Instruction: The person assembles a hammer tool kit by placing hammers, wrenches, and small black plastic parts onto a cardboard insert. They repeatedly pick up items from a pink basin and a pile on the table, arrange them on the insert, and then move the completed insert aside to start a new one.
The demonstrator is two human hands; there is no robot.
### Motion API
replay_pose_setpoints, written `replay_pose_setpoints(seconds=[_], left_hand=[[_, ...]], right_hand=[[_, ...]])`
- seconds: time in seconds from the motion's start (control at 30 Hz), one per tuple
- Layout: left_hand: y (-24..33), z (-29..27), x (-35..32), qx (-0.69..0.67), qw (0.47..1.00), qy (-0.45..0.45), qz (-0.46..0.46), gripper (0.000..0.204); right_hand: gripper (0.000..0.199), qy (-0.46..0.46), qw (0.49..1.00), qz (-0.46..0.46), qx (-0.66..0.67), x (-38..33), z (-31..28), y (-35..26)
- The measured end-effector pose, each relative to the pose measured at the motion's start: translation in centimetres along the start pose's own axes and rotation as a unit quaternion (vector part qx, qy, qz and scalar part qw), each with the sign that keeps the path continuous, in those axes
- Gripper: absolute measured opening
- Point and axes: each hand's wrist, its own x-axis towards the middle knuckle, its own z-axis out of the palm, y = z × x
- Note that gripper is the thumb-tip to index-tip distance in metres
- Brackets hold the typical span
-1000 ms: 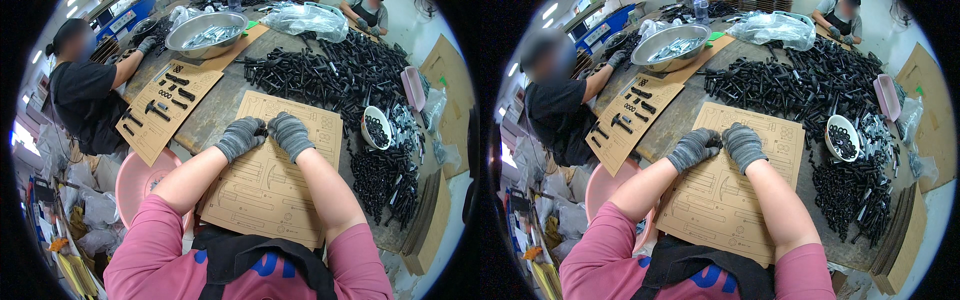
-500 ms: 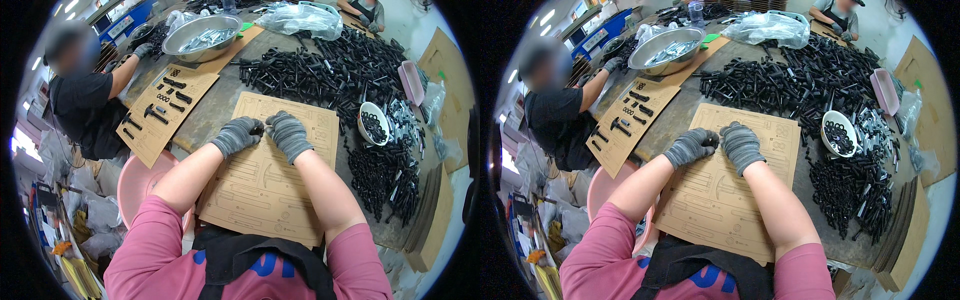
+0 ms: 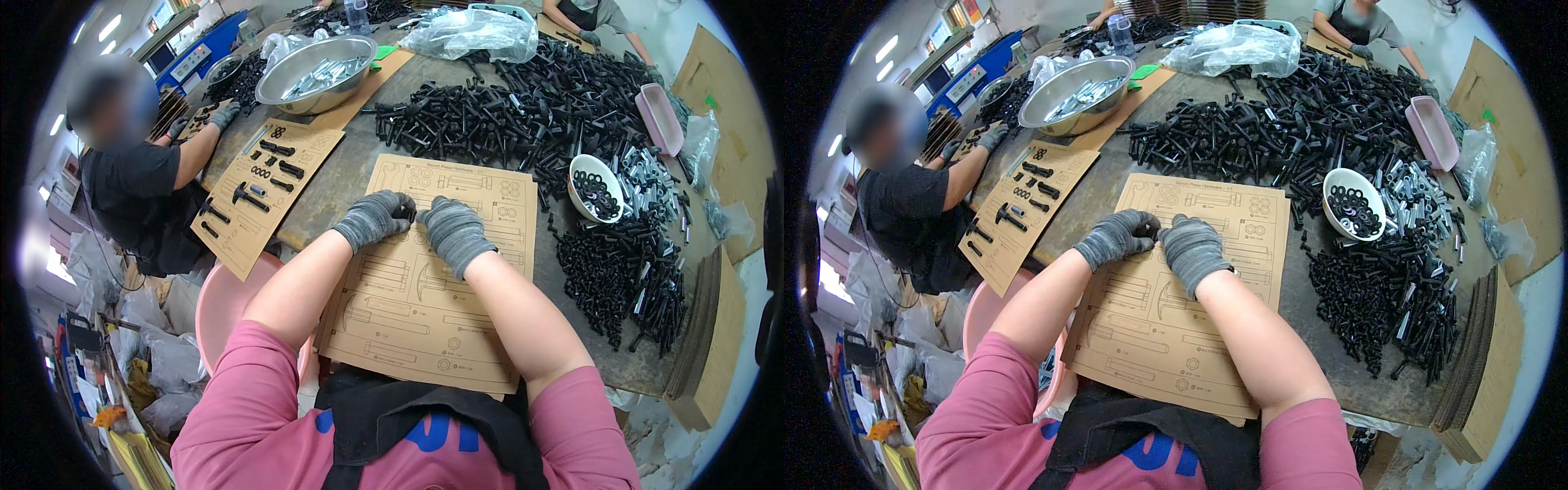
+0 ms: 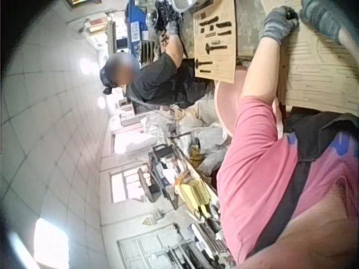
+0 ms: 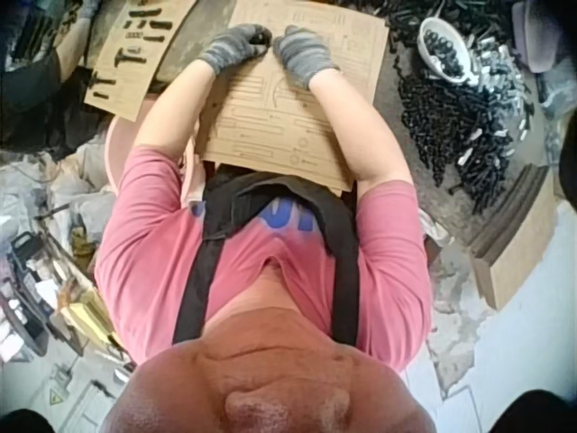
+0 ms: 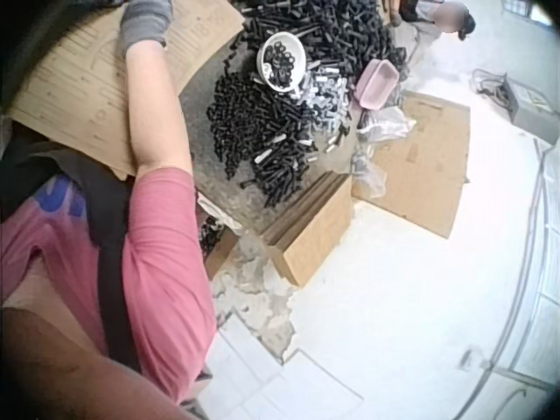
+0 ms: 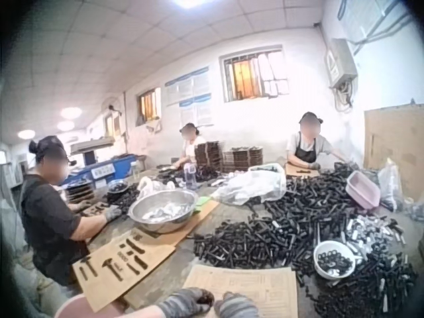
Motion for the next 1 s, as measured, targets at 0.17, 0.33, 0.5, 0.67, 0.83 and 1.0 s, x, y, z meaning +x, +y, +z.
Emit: replay_pose_setpoints(seconds=[0.17,0.33,0.5,0.67,0.83,1.0], left_hand=[[-0.9,0.6,0.1,-0.026,0.998,0.039,0.047,0.030],[-1.7,1.1,-0.4,-0.134,0.990,0.038,0.022,0.044],[-1.8,0.2,-1.5,-0.185,0.981,0.058,0.011,0.057],[-6.4,0.3,-1.7,-0.288,0.934,0.213,-0.016,0.034],[-10.8,0.5,-2.8,-0.309,0.903,0.293,-0.057,0.031],[-10.9,1.4,-4.1,-0.121,0.929,0.349,-0.023,0.033]], right_hand=[[0.022,0.086,0.996,-0.015,0.026,-5.9,-0.9,2.9],[0.022,0.177,0.973,0.065,0.135,-16.6,0.0,9.2],[0.023,0.314,0.913,0.258,0.046,-26.6,0.5,16.7],[0.033,0.175,0.856,0.484,-0.054,-29.8,1.5,20.1],[0.040,0.113,0.842,0.524,-0.059,-27.9,2.2,20.1],[0.046,0.149,0.831,0.536,0.006,-27.2,2.6,19.3]])
